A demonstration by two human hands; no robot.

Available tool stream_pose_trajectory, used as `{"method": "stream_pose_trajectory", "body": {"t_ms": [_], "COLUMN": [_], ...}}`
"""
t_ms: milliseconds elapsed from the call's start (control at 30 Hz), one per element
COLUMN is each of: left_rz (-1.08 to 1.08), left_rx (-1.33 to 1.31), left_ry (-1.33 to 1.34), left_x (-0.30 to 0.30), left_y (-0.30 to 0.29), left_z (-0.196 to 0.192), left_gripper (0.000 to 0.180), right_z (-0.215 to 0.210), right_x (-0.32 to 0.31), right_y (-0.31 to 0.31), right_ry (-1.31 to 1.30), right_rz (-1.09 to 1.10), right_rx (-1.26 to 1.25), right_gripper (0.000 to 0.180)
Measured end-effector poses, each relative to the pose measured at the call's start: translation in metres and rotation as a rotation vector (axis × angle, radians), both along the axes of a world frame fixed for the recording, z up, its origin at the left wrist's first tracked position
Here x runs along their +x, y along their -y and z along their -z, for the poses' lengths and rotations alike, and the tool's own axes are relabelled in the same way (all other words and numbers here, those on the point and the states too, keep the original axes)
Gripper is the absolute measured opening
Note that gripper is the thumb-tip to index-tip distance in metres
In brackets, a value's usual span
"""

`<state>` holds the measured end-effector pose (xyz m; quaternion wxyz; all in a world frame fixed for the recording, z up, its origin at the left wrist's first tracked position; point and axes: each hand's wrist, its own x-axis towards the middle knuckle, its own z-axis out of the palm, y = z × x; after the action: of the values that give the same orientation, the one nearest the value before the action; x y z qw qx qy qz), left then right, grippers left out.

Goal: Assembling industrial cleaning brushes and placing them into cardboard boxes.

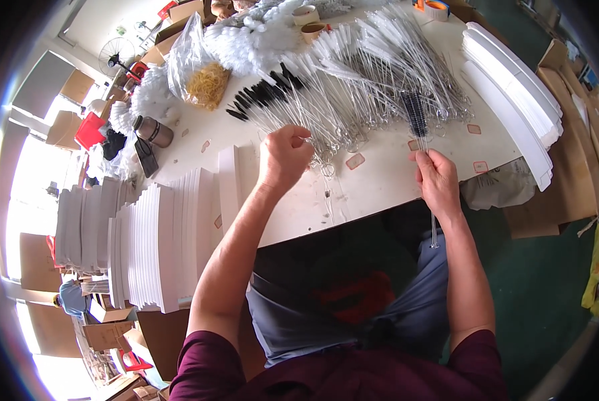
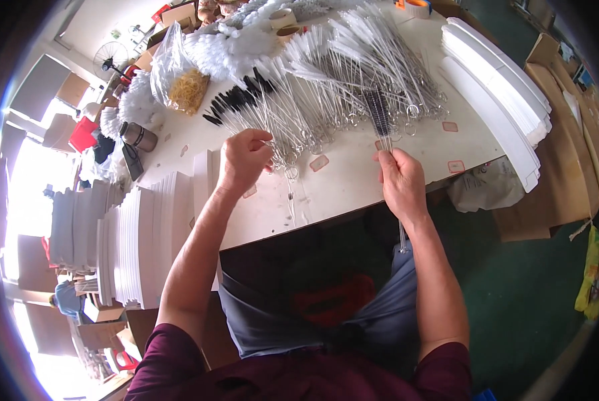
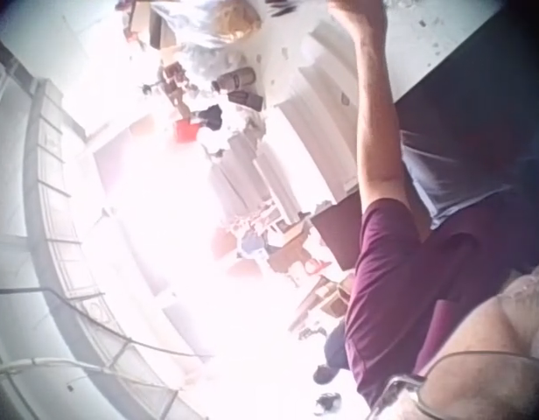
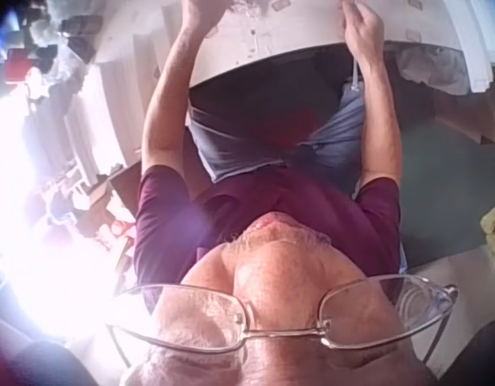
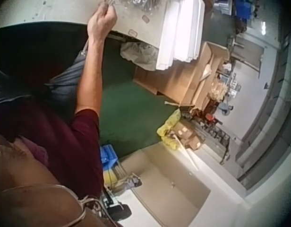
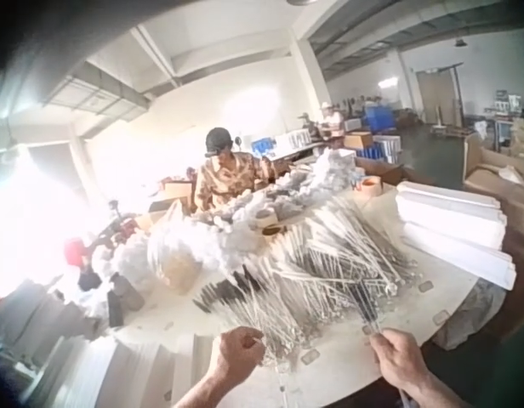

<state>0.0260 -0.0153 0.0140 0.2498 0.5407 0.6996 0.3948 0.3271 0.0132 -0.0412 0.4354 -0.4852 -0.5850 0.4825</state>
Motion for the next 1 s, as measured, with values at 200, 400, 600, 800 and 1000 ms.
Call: {"method": "stream_pose_trajectory", "body": {"t_ms": [200,400,600,800,1000], "left_rz": [0.025,0.088,0.265,0.378,0.357], "left_rx": [-0.142,0.121,0.212,0.206,0.307], "left_ry": [-0.203,-0.549,-0.773,-0.914,-0.812], "left_x": [-0.017,0.012,0.027,0.024,0.020], "left_y": [0.008,0.004,-0.034,-0.052,-0.051], "left_z": [-0.006,-0.005,0.017,0.023,0.001], "left_gripper": [0.018,0.015,0.014,0.012,0.010], "right_z": [0.000,0.000,0.000,-0.002,-0.003], "right_x": [0.001,0.000,-0.003,-0.003,-0.002], "right_y": [0.001,0.000,0.001,0.003,0.002], "right_ry": [0.033,0.039,0.028,0.043,0.026], "right_rz": [0.017,0.036,0.029,0.036,0.020], "right_rx": [0.032,0.016,0.036,0.063,0.065], "right_gripper": [0.033,0.033,0.031,0.029,0.029]}}
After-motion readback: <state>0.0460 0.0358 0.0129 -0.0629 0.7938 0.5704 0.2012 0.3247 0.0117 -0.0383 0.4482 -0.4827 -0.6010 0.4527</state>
